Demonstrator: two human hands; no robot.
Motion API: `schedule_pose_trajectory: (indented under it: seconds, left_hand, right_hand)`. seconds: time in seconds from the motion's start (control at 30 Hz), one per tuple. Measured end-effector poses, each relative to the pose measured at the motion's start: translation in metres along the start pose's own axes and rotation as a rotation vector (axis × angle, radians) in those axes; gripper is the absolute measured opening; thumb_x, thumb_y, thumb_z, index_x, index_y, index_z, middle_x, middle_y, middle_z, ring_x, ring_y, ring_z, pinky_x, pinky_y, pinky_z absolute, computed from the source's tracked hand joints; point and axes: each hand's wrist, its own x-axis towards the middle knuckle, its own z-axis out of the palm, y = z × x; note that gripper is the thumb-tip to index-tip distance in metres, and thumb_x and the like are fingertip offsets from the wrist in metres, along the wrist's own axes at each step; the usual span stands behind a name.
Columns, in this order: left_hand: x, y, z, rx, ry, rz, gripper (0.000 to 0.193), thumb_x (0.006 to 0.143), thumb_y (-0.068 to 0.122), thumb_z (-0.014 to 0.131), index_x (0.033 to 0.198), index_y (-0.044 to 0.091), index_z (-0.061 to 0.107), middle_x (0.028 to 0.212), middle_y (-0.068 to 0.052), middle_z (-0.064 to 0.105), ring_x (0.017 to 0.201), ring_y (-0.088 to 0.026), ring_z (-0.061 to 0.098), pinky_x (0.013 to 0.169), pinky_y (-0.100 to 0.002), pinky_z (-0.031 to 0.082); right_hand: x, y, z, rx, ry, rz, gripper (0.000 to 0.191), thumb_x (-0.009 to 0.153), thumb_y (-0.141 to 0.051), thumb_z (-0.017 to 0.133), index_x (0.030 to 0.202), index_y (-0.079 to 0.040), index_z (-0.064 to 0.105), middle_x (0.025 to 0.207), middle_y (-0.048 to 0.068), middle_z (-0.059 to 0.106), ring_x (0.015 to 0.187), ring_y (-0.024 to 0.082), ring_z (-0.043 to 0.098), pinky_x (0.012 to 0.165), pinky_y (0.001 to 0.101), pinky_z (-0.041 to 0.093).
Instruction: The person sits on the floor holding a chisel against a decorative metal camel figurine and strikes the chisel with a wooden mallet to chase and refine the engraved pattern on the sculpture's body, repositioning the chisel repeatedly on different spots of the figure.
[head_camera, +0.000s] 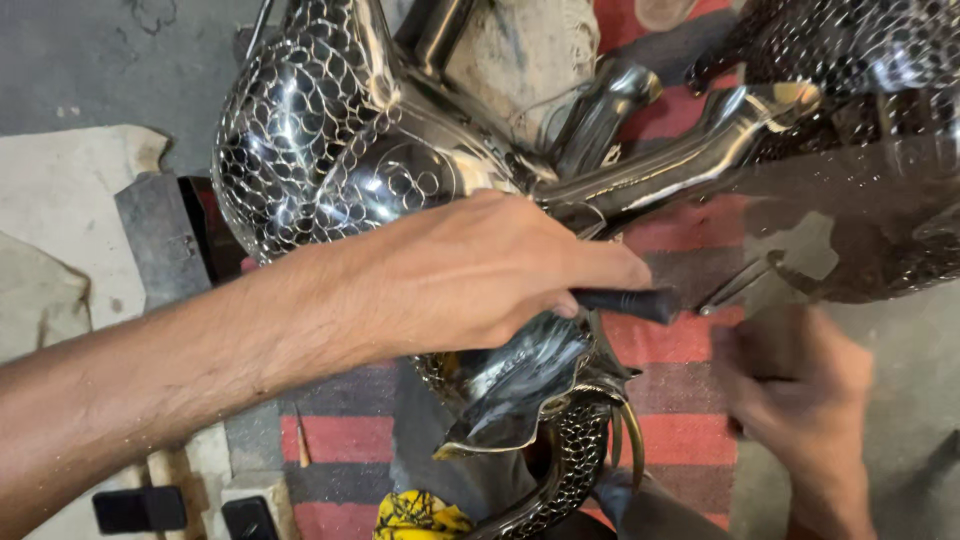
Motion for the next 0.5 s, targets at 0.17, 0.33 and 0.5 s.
schedule_pose_trajectory:
  seconds: [0.17,0.33,0.5]
  left_hand:
    - [0.005,0.007,-0.007,0.186,-0.269,-0.249,0.052,0.095,0.003,0.058,0.139,0.032,0.062,0.088,-0.013,0.075,0.072,-0.025,0.076,0.065,-0.043,0.057]
    - [0.014,0.003,-0.008,0.147,-0.196,0.007,0.056,0.083,-0.003,0.065,0.132,0.026,0.065,0.087,-0.009,0.075,0.079,-0.023,0.076,0.058,-0.039,0.061]
    - [0.025,0.005,-0.009,0.260,-0.396,-0.029,0.064,0.084,-0.002,0.066,0.135,0.037,0.062,0.089,-0.006,0.077,0.084,-0.026,0.075,0.068,-0.044,0.059]
  right_hand:
    - [0.001,-0.007,0.033,0.170,0.074,-0.094,0.022,0.093,0.004,0.071,0.109,-0.005,0.059,0.086,0.003,0.066,0.071,0.010,0.066,0.063,0.0255,0.057]
    - [-0.005,0.005,0.045,-0.003,0.113,-0.320,0.019,0.087,0.004,0.070,0.091,-0.008,0.057,0.072,0.002,0.061,0.061,0.010,0.061,0.060,0.0267,0.055]
    - [-0.018,0.041,0.047,-0.480,0.107,-0.110,0.020,0.099,-0.004,0.078,0.096,-0.002,0.059,0.077,0.011,0.063,0.066,0.019,0.061,0.066,0.0350,0.052]
